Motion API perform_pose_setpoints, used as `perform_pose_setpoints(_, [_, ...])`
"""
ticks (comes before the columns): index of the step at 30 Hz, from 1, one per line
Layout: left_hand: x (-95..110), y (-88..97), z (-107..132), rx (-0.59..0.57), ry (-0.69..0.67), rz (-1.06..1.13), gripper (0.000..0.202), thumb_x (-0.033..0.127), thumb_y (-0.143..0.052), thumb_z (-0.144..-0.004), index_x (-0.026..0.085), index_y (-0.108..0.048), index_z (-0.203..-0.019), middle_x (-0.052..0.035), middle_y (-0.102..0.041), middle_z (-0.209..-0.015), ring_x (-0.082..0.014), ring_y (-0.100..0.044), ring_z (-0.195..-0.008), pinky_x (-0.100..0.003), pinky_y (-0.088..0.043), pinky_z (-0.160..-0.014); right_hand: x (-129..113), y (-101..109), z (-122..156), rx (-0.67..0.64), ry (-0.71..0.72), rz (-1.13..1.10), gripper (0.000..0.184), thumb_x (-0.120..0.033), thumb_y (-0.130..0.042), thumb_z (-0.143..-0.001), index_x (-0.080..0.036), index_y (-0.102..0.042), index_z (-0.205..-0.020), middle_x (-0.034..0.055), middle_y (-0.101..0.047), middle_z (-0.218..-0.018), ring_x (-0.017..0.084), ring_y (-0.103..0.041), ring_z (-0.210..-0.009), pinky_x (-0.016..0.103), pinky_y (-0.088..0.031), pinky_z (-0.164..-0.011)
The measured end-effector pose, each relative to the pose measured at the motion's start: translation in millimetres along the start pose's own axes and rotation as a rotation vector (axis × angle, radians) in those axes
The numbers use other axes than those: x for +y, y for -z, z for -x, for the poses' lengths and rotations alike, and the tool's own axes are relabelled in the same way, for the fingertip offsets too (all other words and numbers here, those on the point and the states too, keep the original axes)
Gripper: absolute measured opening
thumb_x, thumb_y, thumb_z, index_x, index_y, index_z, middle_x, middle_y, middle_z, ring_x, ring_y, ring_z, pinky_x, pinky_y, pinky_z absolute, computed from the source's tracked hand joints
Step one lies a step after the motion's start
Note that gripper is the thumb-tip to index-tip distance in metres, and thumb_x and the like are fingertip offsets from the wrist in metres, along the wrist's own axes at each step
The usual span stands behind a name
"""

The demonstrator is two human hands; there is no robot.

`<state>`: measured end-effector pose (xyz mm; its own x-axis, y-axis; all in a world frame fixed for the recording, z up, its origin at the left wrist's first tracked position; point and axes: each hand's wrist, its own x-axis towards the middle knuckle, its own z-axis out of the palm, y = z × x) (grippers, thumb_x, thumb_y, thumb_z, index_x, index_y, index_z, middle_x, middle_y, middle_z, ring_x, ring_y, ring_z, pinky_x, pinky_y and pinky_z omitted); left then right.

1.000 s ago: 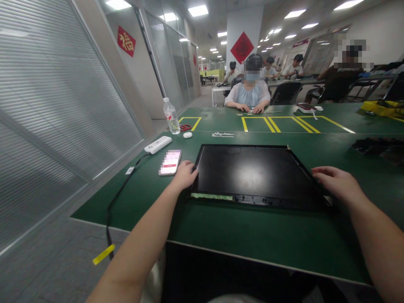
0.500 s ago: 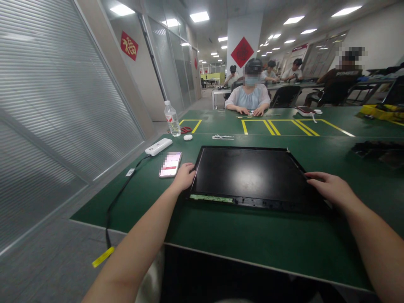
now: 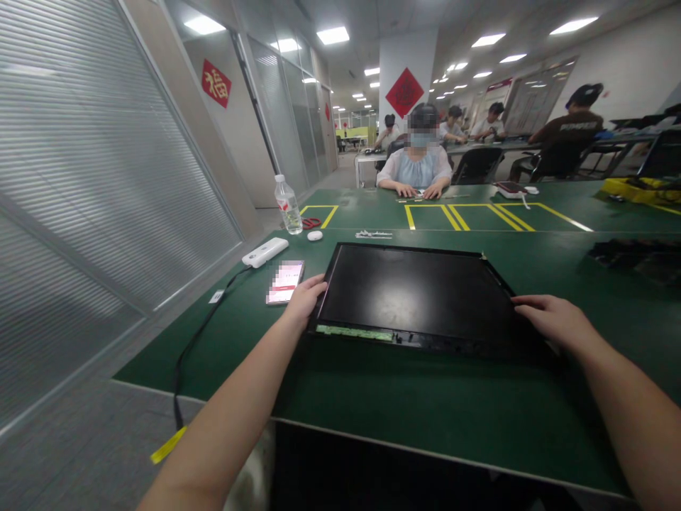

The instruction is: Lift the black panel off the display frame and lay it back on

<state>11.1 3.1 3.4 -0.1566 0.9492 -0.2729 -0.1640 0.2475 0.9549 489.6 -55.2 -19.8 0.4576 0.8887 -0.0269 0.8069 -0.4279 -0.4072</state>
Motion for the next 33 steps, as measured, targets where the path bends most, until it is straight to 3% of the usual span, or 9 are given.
perform_pose_setpoints(7, [-3.6,2.1,-7.6,-0.024,0.090,0.119,0.058,0.011,-0.072,-0.084,0.013,-0.060,-0.140,-0.0060,-0.078,-0.077,-0.0173,-0.071,-0.056,-0.025,-0.057,-0.053,-0.2,0.9,0.4,-0.039,-0.002,0.001,0.041,-0.042,-0.057,-0.079,-0.024,-0.082,-0.106,0.0107,-0.078,-0.100,0.031,-0.071,-0.094,0.038,-0.053,-0.077])
perform_pose_setpoints(12, [-7.9,6.3,-9.5,-0.092,0.062,0.068,0.099,0.014,-0.086,-0.071,0.023,-0.040,-0.157,-0.0041,-0.078,-0.083,-0.0175,-0.069,-0.051,-0.029,-0.057,-0.053,0.1,0.8,-0.2,-0.004,0.036,0.026,0.041,-0.042,-0.057,-0.077,-0.024,-0.082,-0.104,0.0106,-0.078,-0.105,0.033,-0.070,-0.099,0.040,-0.054,-0.080])
perform_pose_setpoints(14, [-7.9,6.2,-7.7,-0.092,0.036,0.030,0.105,0.013,-0.087,-0.069,0.026,-0.035,-0.159,-0.0026,-0.078,-0.082,-0.0164,-0.067,-0.048,-0.029,-0.056,-0.052,0.3,0.8,-0.4,-0.012,0.036,0.037,0.041,-0.042,-0.057,-0.077,-0.024,-0.082,-0.104,0.0110,-0.078,-0.107,0.033,-0.070,-0.100,0.040,-0.054,-0.082])
perform_pose_setpoints(16, [-7.5,5.2,-5.4,-0.100,0.024,0.014,0.102,0.013,-0.087,-0.068,0.025,-0.039,-0.157,-0.0013,-0.077,-0.079,-0.0151,-0.065,-0.046,-0.028,-0.056,-0.052,0.9,0.2,-0.7,-0.010,0.043,0.041,0.041,-0.042,-0.057,-0.077,-0.023,-0.082,-0.104,0.0111,-0.077,-0.110,0.033,-0.070,-0.103,0.040,-0.054,-0.084])
perform_pose_setpoints(22, [-7.9,2.1,-1.9,-0.110,0.019,0.018,0.066,0.021,-0.086,-0.074,0.016,-0.063,-0.135,-0.0050,-0.077,-0.078,-0.0151,-0.068,-0.054,-0.024,-0.055,-0.053,4.2,-3.1,-3.0,0.017,0.075,0.045,0.043,-0.044,-0.057,-0.076,-0.024,-0.082,-0.104,0.0108,-0.077,-0.111,0.033,-0.070,-0.103,0.041,-0.054,-0.083])
perform_pose_setpoints(33, [-9.0,4.2,-2.7,-0.195,-0.132,0.042,0.047,0.025,-0.083,-0.076,0.017,-0.073,-0.121,-0.0071,-0.081,-0.100,-0.0209,-0.075,-0.087,-0.028,-0.058,-0.074,6.0,-3.2,-4.1,-0.002,0.067,0.026,0.042,-0.044,-0.057,-0.077,-0.025,-0.082,-0.104,0.0106,-0.077,-0.108,0.032,-0.071,-0.099,0.040,-0.054,-0.078])
